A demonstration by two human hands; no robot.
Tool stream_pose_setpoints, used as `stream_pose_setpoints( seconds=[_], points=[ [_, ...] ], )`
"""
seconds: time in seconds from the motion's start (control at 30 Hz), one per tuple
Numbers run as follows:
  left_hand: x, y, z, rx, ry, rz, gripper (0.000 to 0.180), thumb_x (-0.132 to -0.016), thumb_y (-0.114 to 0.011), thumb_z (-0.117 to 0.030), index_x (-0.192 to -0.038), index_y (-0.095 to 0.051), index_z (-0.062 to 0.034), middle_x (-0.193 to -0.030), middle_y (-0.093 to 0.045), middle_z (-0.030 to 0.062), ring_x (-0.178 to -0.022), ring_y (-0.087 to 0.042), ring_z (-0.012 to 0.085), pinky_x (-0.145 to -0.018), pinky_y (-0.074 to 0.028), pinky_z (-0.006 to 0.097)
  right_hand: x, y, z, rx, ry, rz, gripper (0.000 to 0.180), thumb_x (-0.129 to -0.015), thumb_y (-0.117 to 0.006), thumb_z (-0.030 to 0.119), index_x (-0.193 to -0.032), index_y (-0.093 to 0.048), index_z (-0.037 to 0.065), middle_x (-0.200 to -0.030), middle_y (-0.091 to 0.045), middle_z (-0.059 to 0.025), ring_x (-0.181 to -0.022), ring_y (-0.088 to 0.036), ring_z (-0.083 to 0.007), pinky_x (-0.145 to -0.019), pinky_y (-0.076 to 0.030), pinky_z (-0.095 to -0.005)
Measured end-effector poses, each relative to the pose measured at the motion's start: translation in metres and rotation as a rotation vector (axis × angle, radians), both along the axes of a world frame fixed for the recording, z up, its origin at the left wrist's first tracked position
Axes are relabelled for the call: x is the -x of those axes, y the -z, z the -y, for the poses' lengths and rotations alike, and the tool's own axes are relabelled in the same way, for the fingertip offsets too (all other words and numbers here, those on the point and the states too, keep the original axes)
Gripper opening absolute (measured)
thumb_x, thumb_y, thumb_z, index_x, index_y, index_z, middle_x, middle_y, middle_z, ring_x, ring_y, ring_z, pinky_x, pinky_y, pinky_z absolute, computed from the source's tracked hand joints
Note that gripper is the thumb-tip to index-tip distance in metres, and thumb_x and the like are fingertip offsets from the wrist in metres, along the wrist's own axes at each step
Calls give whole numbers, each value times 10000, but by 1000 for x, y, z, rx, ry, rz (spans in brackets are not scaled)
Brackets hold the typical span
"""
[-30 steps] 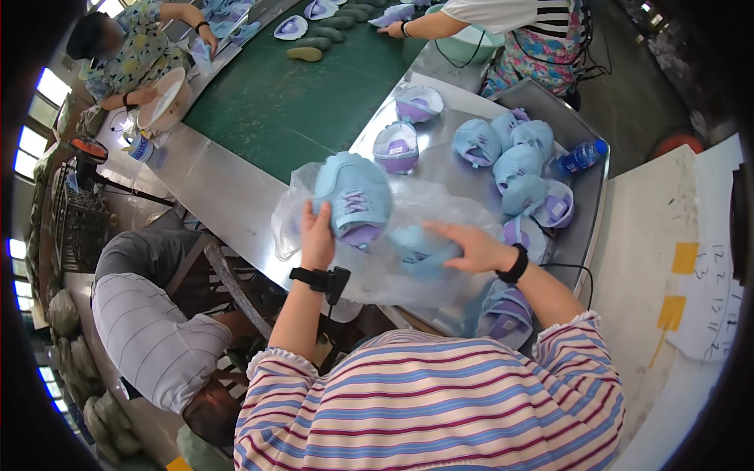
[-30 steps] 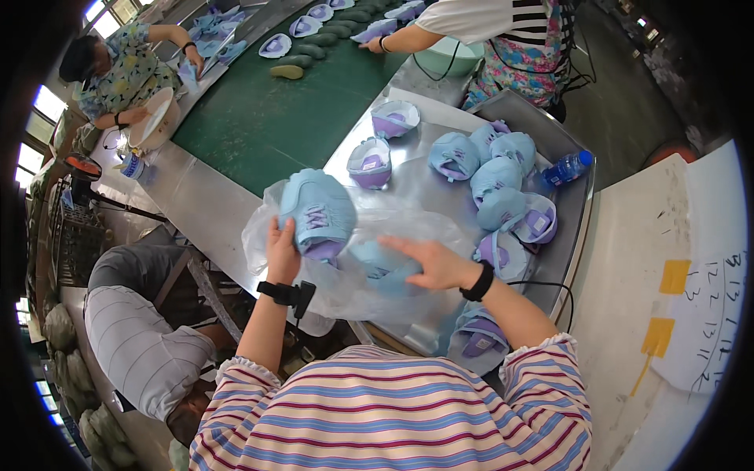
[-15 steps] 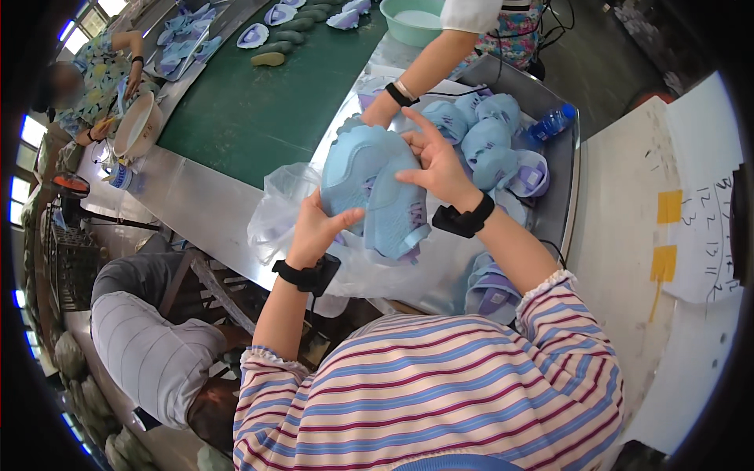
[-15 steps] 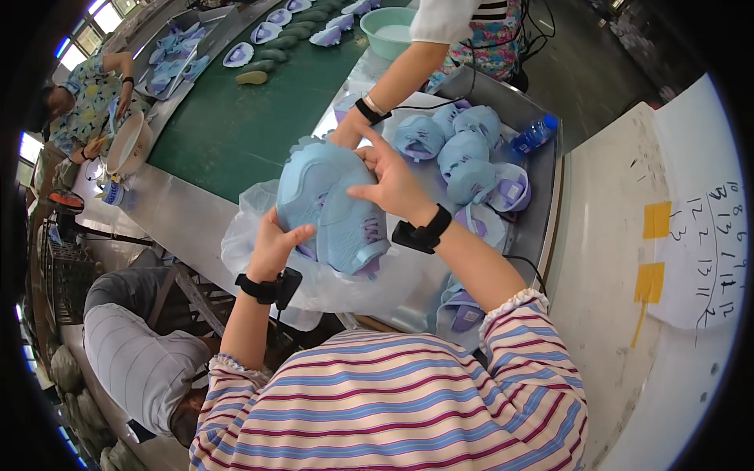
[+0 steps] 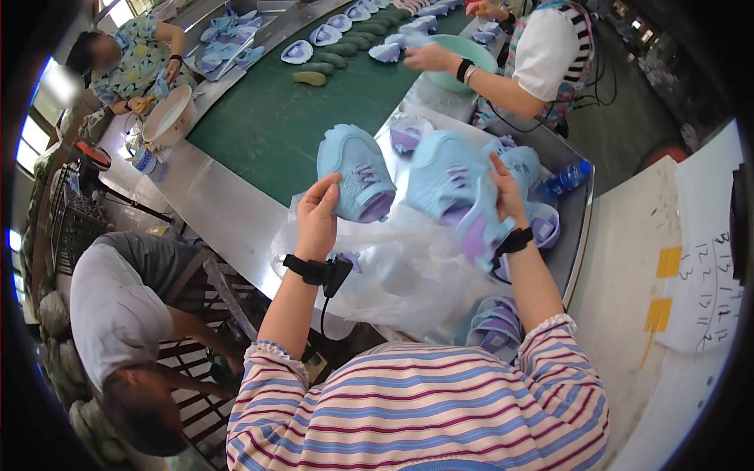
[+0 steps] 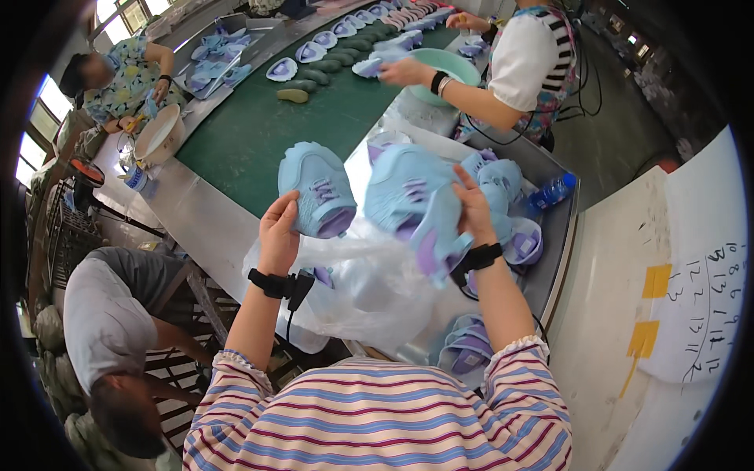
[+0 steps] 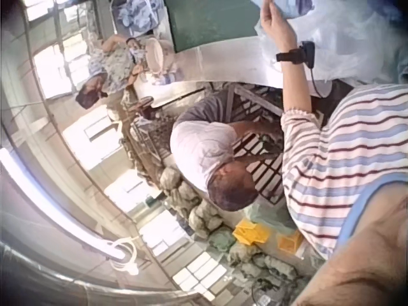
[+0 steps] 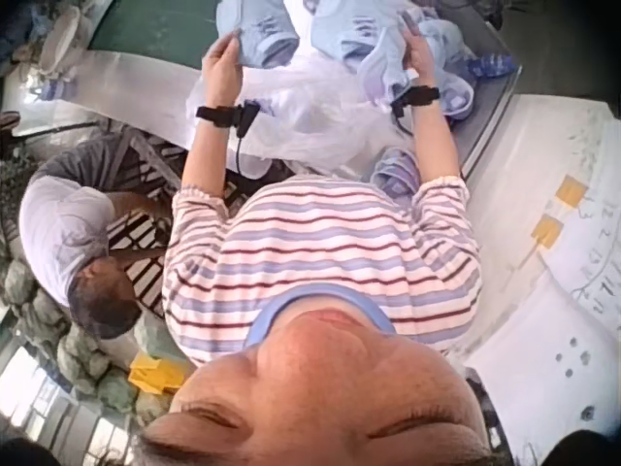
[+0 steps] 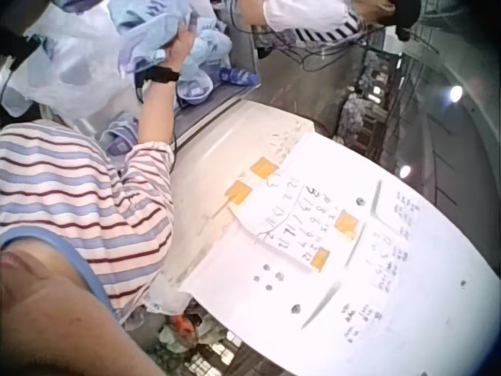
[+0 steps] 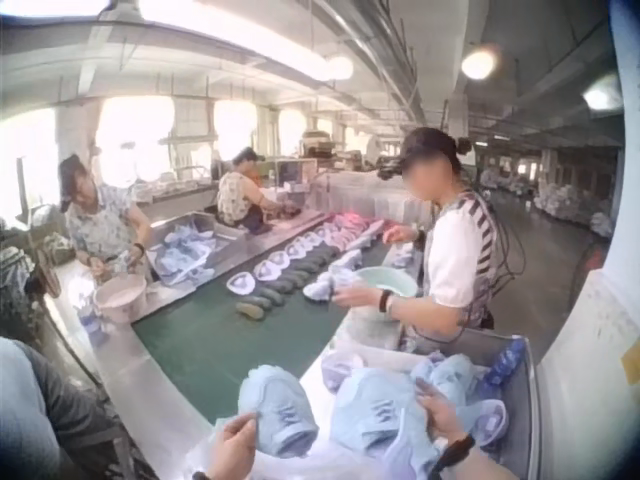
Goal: The person packs light blue and purple slippers into a clear plastic bag at a factory workstation. They repeatedly pick up slippers from a pile on the table, fold them, and place them into the bag, occasionally adjusting the contents. Other workers are visible in the background performing similar tasks.
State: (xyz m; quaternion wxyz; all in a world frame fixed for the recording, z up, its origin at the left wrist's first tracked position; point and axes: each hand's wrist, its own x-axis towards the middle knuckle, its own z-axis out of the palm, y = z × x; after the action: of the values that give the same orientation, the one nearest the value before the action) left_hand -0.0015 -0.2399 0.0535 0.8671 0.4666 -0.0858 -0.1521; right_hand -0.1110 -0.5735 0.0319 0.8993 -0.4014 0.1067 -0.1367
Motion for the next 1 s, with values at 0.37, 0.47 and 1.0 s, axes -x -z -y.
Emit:
stream_pose_setpoints(
  seconds=[0.37,0.47,1.0],
  points=[
    [-13,25,44,-46,279,-44,275,-860,-496,-50,-1128,-527,4,-1068,-554,63,-961,-509,126,-823,-403,252,-35,-44,-38,767,-95,-109,746,-729,-691,143,-1354,-285,100,-1099,-510,-111,-942,-520,-172,-730,-467,-270],
    [-10,-6,54,-475,414,274,309,-862,-490,-54,-1166,-495,-1,-1089,-546,71,-985,-516,144,-841,-417,276,-36,-29,-56,646,-271,-122,750,-726,-707,164,-1351,-296,113,-1045,-525,-78,-863,-533,-129,-656,-460,-225],
    [-2,49,-70,-1826,842,1118,235,-745,-528,-152,-947,-634,-95,-1068,-579,126,-1116,-469,303,-940,-270,590,-31,87,-200,1855,-788,30,529,-777,-482,128,-1287,-370,45,-1299,-394,-214,-1128,-470,-312,-925,-376,-389]
  ],
)
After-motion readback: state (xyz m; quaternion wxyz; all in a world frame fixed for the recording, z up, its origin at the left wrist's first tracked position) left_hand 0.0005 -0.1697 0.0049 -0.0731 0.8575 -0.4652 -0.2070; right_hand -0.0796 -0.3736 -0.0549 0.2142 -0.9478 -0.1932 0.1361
